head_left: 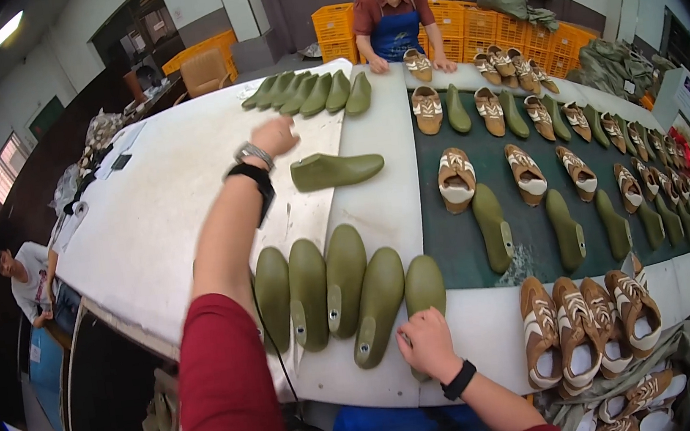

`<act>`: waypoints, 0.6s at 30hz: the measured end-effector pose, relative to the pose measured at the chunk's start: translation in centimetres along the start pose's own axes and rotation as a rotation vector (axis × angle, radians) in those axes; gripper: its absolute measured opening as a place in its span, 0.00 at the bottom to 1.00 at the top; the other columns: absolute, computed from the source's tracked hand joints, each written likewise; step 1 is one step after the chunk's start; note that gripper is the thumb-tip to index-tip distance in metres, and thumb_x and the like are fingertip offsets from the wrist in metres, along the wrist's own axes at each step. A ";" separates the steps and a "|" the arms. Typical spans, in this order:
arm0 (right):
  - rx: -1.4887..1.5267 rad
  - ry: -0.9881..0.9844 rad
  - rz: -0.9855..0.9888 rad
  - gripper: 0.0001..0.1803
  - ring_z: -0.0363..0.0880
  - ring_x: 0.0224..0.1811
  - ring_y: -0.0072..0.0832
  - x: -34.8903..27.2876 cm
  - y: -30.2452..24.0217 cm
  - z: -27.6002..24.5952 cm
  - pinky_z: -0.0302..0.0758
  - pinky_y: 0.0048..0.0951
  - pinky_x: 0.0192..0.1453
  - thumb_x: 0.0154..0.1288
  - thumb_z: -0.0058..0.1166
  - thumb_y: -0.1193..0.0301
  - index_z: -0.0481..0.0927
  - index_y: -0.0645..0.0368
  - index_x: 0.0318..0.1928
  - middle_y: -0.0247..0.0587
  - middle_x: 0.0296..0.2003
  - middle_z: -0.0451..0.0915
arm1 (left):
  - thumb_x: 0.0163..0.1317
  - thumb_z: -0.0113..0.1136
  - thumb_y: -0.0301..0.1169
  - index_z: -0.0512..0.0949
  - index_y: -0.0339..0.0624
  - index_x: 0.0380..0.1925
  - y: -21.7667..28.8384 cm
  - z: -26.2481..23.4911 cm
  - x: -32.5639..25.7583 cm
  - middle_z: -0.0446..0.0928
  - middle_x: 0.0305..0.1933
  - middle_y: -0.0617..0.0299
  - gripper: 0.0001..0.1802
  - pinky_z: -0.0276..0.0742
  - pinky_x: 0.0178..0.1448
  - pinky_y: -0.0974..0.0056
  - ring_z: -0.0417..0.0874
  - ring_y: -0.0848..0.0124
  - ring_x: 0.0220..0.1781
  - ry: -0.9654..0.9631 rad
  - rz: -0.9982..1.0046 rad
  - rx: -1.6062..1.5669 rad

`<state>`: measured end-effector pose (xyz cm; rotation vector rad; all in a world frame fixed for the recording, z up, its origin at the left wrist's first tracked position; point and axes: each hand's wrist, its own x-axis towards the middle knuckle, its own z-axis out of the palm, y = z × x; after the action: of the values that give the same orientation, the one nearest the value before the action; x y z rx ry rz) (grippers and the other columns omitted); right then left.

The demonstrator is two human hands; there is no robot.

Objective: The worker is sorting shoes and shoe lasts on a production line, placing finished shoes into bags and organizing lasts.

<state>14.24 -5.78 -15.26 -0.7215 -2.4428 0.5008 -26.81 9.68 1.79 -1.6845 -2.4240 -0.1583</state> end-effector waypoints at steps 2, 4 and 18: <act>-0.025 -0.026 0.010 0.04 0.71 0.39 0.37 0.0 0.3 0.0 0.64 0.46 0.56 0.49 0.56 0.70 0.78 0.55 0.25 0.39 0.27 0.75 | 0.51 0.56 0.41 0.75 0.50 0.47 1.5 5.0 1.6 0.78 0.48 0.54 0.22 0.70 0.53 0.49 0.78 0.57 0.51 -0.119 -0.039 -0.017; -0.028 -0.001 -0.008 0.03 0.71 0.36 0.38 0.2 0.2 -0.2 0.67 0.45 0.51 0.46 0.58 0.71 0.79 0.54 0.25 0.38 0.24 0.73 | 0.54 0.54 0.38 0.75 0.48 0.44 2.3 9.1 2.1 0.78 0.47 0.54 0.17 0.71 0.53 0.51 0.77 0.56 0.52 -0.137 -0.055 -0.007; -0.042 -0.015 0.006 0.04 0.72 0.40 0.31 0.5 0.5 0.0 0.67 0.45 0.55 0.47 0.59 0.69 0.78 0.51 0.25 0.31 0.26 0.73 | 0.53 0.57 0.44 0.59 0.46 0.61 1.8 17.1 2.5 0.79 0.40 0.43 0.36 0.75 0.48 0.51 0.80 0.49 0.42 -0.338 0.103 -0.088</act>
<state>14.04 -5.11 -15.30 -0.7453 -2.4725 0.4608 -27.47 15.88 -14.41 -2.0137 -2.5866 0.0393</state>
